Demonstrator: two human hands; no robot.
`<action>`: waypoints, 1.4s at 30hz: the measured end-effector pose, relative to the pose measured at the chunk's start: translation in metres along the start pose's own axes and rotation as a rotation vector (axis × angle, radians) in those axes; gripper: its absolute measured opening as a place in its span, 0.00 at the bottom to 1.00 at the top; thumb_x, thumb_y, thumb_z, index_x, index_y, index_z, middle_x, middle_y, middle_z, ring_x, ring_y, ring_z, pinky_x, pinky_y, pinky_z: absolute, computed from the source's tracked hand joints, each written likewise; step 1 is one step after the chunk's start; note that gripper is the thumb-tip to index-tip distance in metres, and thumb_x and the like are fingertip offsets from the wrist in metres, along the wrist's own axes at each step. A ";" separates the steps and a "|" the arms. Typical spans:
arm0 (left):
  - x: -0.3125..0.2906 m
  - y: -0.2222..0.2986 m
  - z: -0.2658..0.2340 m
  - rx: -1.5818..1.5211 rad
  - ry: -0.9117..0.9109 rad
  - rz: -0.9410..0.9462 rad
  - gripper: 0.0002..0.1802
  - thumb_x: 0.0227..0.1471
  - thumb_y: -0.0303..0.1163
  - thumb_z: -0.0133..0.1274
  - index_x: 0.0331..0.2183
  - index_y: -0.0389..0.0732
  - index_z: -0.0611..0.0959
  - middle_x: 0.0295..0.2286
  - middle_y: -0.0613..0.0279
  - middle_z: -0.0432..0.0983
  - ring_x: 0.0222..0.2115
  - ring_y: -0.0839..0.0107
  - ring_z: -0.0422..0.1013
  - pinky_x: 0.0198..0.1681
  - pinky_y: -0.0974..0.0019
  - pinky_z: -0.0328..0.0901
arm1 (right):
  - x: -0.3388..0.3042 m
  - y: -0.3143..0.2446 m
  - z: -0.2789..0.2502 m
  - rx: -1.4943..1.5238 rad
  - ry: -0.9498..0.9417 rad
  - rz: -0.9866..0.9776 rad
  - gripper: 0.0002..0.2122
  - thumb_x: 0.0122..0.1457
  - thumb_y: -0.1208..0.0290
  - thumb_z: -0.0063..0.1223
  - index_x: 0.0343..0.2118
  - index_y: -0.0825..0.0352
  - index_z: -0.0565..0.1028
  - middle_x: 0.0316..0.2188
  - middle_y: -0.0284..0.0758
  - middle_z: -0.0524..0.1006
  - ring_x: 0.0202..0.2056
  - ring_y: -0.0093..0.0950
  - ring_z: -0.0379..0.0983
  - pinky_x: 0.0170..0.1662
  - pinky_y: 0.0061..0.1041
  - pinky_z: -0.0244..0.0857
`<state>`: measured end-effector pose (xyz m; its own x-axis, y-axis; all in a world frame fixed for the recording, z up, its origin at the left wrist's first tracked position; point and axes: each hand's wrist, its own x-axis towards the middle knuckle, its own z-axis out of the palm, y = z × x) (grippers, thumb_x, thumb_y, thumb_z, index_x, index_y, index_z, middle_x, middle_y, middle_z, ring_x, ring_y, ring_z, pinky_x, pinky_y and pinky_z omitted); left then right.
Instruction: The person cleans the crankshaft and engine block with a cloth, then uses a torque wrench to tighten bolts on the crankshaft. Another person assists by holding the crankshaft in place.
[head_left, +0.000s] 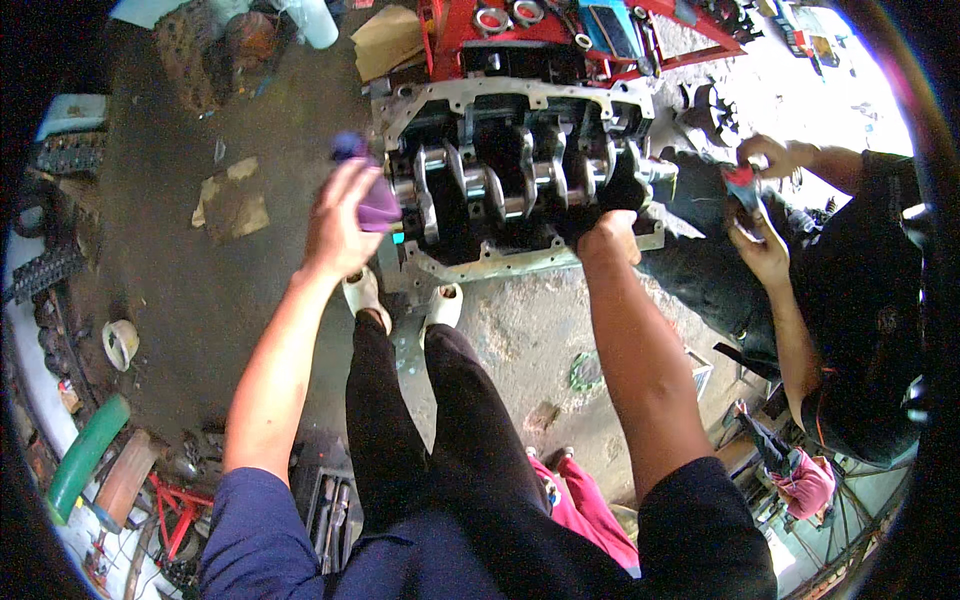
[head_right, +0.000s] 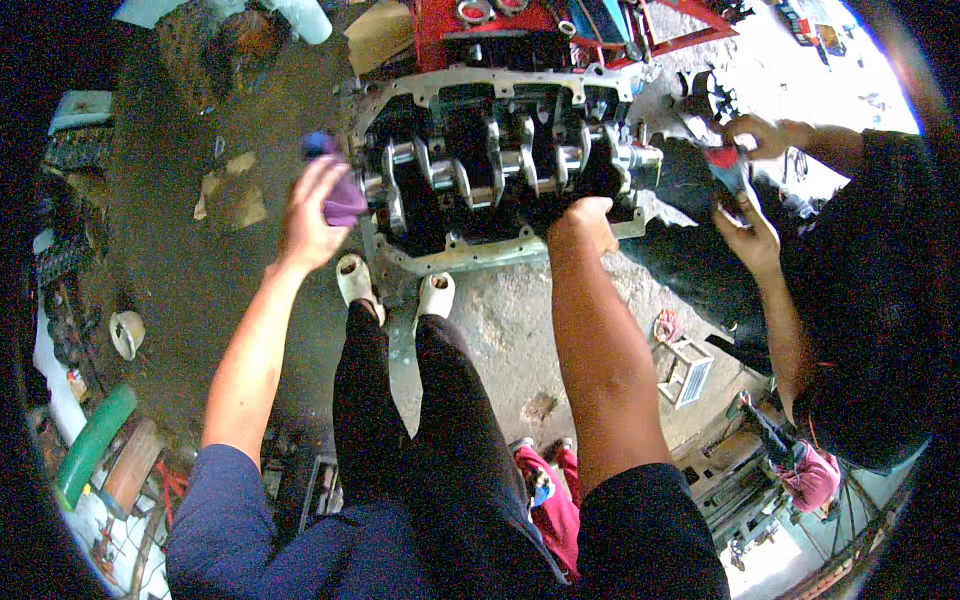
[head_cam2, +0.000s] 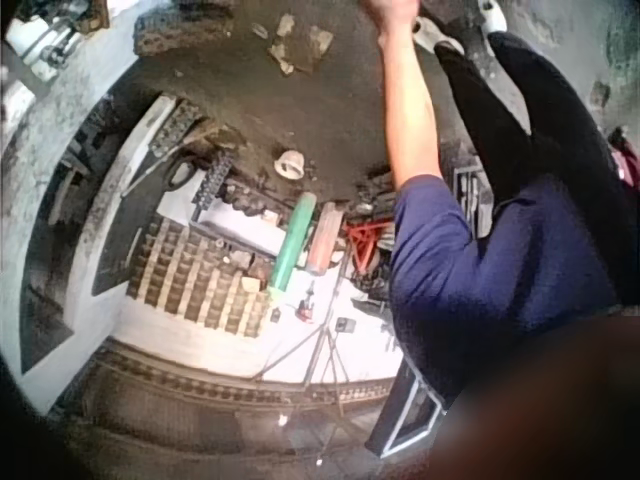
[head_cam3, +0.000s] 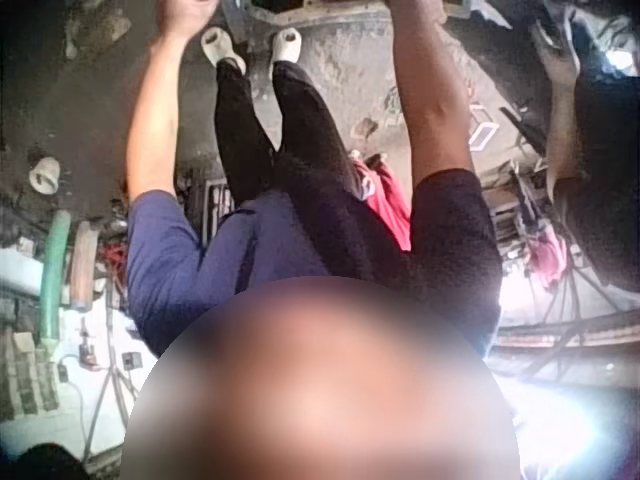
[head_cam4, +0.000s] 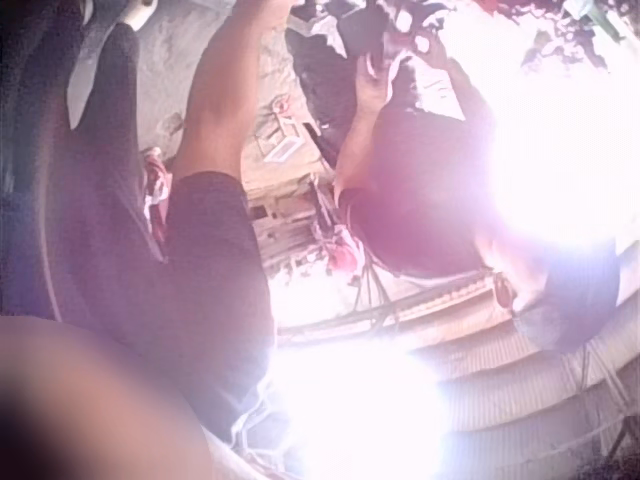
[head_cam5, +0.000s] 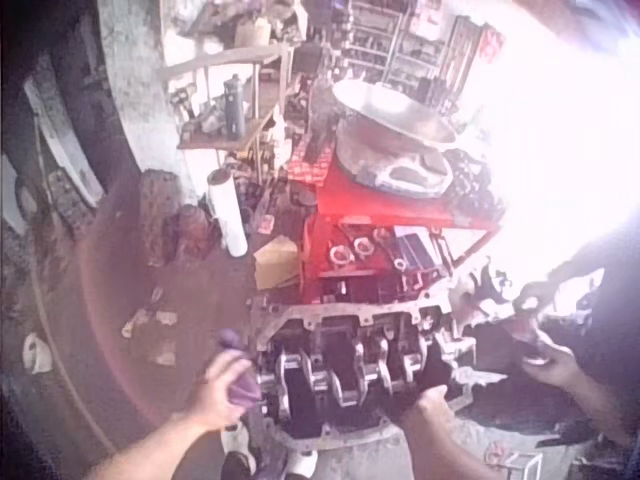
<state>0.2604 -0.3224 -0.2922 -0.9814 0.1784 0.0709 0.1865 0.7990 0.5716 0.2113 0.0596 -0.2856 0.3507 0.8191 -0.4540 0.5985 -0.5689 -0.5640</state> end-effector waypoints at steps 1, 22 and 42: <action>0.010 0.008 0.008 -0.012 -0.088 0.090 0.37 0.36 0.27 0.63 0.53 0.40 0.75 0.57 0.52 0.65 0.57 0.54 0.61 0.62 0.54 0.54 | 0.007 0.002 0.002 0.072 -0.061 -0.024 0.29 0.51 0.57 0.58 0.53 0.69 0.65 0.50 0.45 0.74 0.45 0.42 0.76 0.46 0.41 0.72; 0.029 0.180 0.072 0.002 -0.488 0.089 0.21 0.43 0.26 0.51 0.44 0.38 0.82 0.46 0.46 0.74 0.51 0.48 0.67 0.57 0.50 0.59 | -0.015 -0.011 -0.004 -0.238 0.057 -0.036 0.31 0.52 0.52 0.53 0.51 0.72 0.61 0.41 0.55 0.76 0.42 0.49 0.76 0.46 0.45 0.71; 0.061 0.217 0.057 -0.096 -0.573 -0.494 0.20 0.48 0.40 0.52 0.41 0.37 0.79 0.40 0.39 0.77 0.43 0.45 0.74 0.47 0.51 0.67 | -0.009 -0.009 -0.004 -0.256 0.071 -0.067 0.29 0.51 0.54 0.56 0.47 0.73 0.64 0.38 0.51 0.76 0.39 0.47 0.77 0.43 0.45 0.72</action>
<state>0.2439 -0.1053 -0.2106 -0.7682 0.1044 -0.6317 -0.2982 0.8147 0.4973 0.2058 0.0571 -0.2734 0.3485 0.8626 -0.3668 0.7816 -0.4834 -0.3942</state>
